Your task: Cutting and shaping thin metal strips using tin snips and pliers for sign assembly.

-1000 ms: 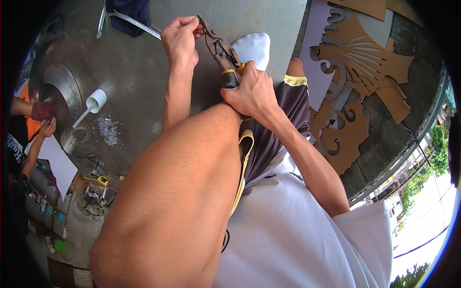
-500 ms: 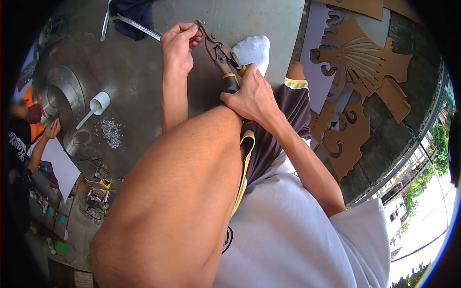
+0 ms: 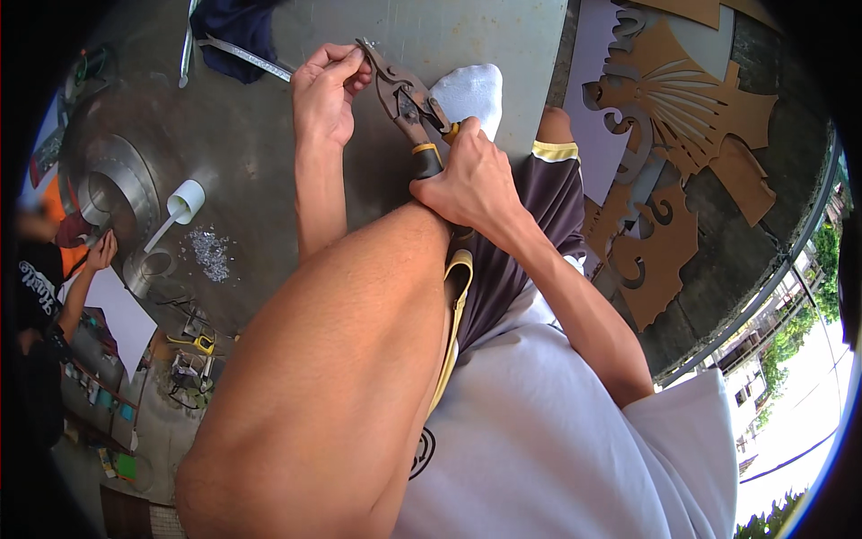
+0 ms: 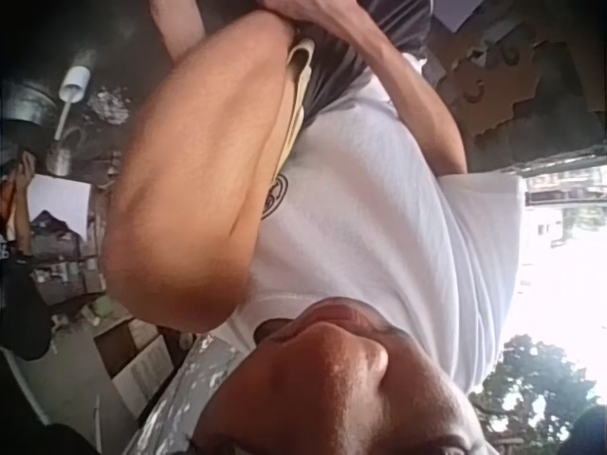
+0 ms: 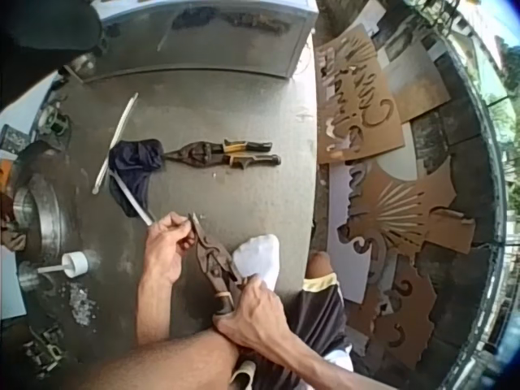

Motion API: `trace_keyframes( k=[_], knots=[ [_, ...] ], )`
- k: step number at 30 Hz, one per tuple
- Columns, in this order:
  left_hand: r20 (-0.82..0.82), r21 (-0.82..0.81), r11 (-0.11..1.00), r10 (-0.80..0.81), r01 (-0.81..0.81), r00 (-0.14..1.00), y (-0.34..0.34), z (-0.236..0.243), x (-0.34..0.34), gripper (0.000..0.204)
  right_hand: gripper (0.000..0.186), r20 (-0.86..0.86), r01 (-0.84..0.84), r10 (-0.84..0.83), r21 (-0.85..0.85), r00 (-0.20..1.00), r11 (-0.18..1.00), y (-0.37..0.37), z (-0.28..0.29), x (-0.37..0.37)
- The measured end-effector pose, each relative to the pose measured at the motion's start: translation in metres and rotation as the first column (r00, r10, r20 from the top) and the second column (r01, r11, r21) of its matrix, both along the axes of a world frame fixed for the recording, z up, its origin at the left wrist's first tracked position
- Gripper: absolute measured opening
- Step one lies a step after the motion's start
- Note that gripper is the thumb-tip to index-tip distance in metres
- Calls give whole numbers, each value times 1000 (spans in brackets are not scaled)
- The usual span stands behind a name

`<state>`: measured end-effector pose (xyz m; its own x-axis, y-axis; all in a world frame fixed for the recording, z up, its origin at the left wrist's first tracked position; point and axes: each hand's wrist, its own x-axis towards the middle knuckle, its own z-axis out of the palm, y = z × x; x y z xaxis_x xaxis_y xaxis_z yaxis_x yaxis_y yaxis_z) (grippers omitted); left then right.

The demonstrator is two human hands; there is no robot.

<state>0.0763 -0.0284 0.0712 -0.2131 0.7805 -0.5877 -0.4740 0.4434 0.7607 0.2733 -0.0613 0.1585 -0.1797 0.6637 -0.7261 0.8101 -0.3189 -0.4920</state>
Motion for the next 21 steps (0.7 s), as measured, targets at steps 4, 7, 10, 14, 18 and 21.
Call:
trace_keyframes(
  k=[4, 7, 10, 14, 18, 21],
  knots=[
    [-23, -22, 997, 72, -72, 997, -1, -2, 9, 6, 64, 32, -4, 4, -8, 999, 1000, -1, -3, 0],
    [-69, -60, 991, 112, -116, 991, -3, -1, 14, 6, 64, 46, -7, 9, -27, 999, 1000, 1, -1, -1],
    [-88, -56, 988, 139, -144, 986, -4, -3, 14, 5, 63, 39, -16, 18, -55, 999, 998, 4, 0, -1],
    [-97, -66, 984, 159, -165, 983, -5, -6, 15, 5, 62, 27, -19, 20, -61, 999, 998, 4, -2, 0],
    [-105, -69, 982, 169, -177, 980, -4, -11, 9, 4, 57, 28, -35, 36, -22, 999, 999, -3, -8, -2],
    [-104, -102, 981, 155, -165, 982, -2, -14, 10, 4, 52, 32, 18, -18, -28, 999, 999, -11, -13, -1]
  ],
)
